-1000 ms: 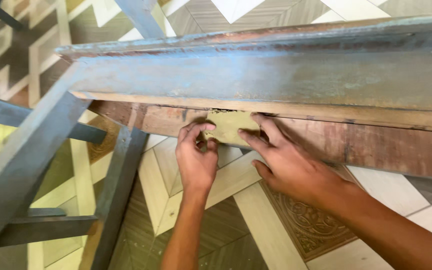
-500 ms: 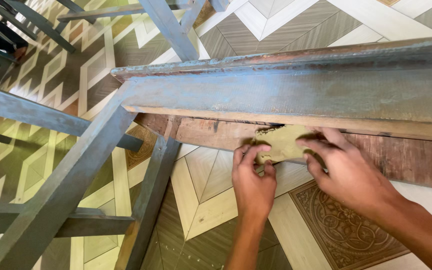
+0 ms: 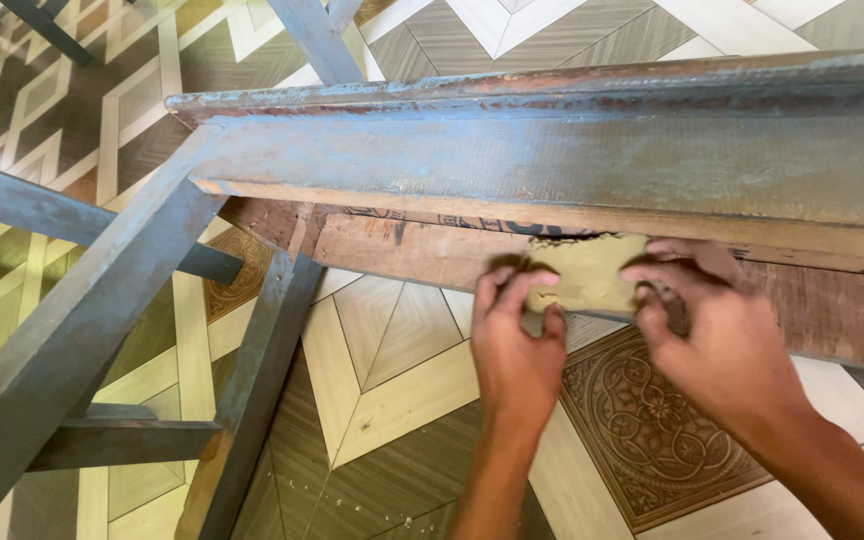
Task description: The person uses a sanding block to smooth the surface of a wooden chair frame. They systematically rub the sandpaper along the legs and crossbars of the chair, focusing on removing old paint and smoothing the wood grain.
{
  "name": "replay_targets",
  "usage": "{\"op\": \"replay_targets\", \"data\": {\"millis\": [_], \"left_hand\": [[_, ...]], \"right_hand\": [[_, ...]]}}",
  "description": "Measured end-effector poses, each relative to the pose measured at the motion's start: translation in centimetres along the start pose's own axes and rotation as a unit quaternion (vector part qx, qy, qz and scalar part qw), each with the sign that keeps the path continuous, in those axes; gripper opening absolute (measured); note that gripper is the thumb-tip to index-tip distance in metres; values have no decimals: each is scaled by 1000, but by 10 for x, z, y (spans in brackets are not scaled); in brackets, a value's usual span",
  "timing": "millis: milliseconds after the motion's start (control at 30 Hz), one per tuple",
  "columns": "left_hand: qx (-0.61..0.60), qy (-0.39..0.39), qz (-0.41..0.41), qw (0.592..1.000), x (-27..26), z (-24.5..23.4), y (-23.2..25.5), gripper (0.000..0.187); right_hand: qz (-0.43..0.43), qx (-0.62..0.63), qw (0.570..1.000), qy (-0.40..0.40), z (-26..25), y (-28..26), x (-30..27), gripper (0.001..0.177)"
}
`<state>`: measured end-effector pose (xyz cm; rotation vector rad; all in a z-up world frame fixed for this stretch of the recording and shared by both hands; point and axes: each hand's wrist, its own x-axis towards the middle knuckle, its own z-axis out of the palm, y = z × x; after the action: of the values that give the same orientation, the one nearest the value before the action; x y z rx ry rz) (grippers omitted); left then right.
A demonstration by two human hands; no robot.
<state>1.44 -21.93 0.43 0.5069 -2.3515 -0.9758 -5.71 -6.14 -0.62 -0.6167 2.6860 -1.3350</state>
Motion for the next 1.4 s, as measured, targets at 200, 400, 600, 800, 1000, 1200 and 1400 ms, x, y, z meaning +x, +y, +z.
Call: {"op": "replay_targets", "data": {"millis": [200,400,600,800,1000,1200,1400], "left_hand": [[5,-3,-65,998,28,-28,-32,35],[53,12,-16,998,45,-50,-53,35],[1,14,-106,994,49,-61,-56,35],[-73,-14,-130,989,27,-43,-35,32],[-48,-63,-91,993,-3,-18,-5,31],[-35,-22,-77,996,3,-19,-9,30],[-24,-17,-88,996,21,-42,-32,30]], "right_hand": [[-57,-54,988,-132,20,-24,11,58],[-84,-108,952,-274,20,-46,21,70],[-48,-55,946,-316,17,-74,21,70],[-94,-87,977,-168,17,-53,21,60],[18,-54,996,-74,5,-26,17,38],[-109,-53,993,-17,11,-26,17,35],[-130,-37,983,-125,17,-38,16,55]]}}
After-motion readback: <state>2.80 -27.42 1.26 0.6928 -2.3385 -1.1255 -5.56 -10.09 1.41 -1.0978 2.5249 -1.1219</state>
